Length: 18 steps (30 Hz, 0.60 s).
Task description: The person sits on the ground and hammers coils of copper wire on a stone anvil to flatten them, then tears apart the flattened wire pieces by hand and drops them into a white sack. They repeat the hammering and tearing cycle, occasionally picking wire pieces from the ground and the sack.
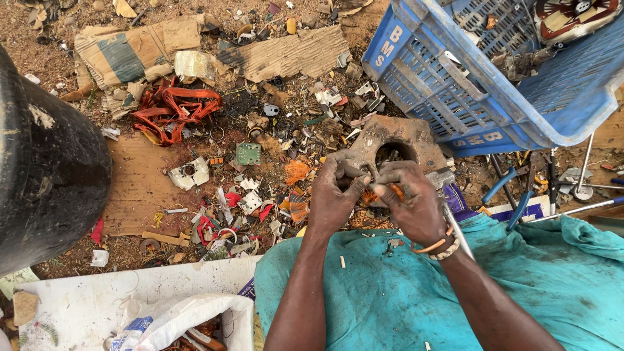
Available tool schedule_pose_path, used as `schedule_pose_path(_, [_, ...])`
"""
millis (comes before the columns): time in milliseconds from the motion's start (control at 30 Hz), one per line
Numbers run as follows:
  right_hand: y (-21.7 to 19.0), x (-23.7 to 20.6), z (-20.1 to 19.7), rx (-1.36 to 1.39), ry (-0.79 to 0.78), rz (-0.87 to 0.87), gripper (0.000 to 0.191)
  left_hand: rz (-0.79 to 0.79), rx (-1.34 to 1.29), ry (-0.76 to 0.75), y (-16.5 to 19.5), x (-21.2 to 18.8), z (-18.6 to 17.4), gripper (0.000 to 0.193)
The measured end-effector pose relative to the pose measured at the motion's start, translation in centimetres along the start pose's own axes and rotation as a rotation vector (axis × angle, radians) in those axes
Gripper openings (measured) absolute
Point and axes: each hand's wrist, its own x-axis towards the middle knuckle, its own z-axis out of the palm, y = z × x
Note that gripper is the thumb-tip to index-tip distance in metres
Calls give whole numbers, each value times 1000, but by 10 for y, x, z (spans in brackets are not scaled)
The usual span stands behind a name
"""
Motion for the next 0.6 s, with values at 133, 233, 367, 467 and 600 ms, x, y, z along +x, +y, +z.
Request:
schedule_pose_path(133, [24,2,-3,864,392,441,10,-46,69,12,-2,2,0,39])
schedule_pose_path(233, [26,7,-18,1243,510,562,24,-95,42,43,-5,5,0,36])
schedule_pose_path(367, [-27,29,8,1299,377,250,43,-5,236,82,-7,11,-5,24])
schedule_pose_path(467, [-97,35,32,1193,64,-79,74,-134,233,31,-7,12,-10,27])
schedule_pose_path(600, [-166,28,49,558,-168,-356,99,18,-60,8,-13,8,-19,32])
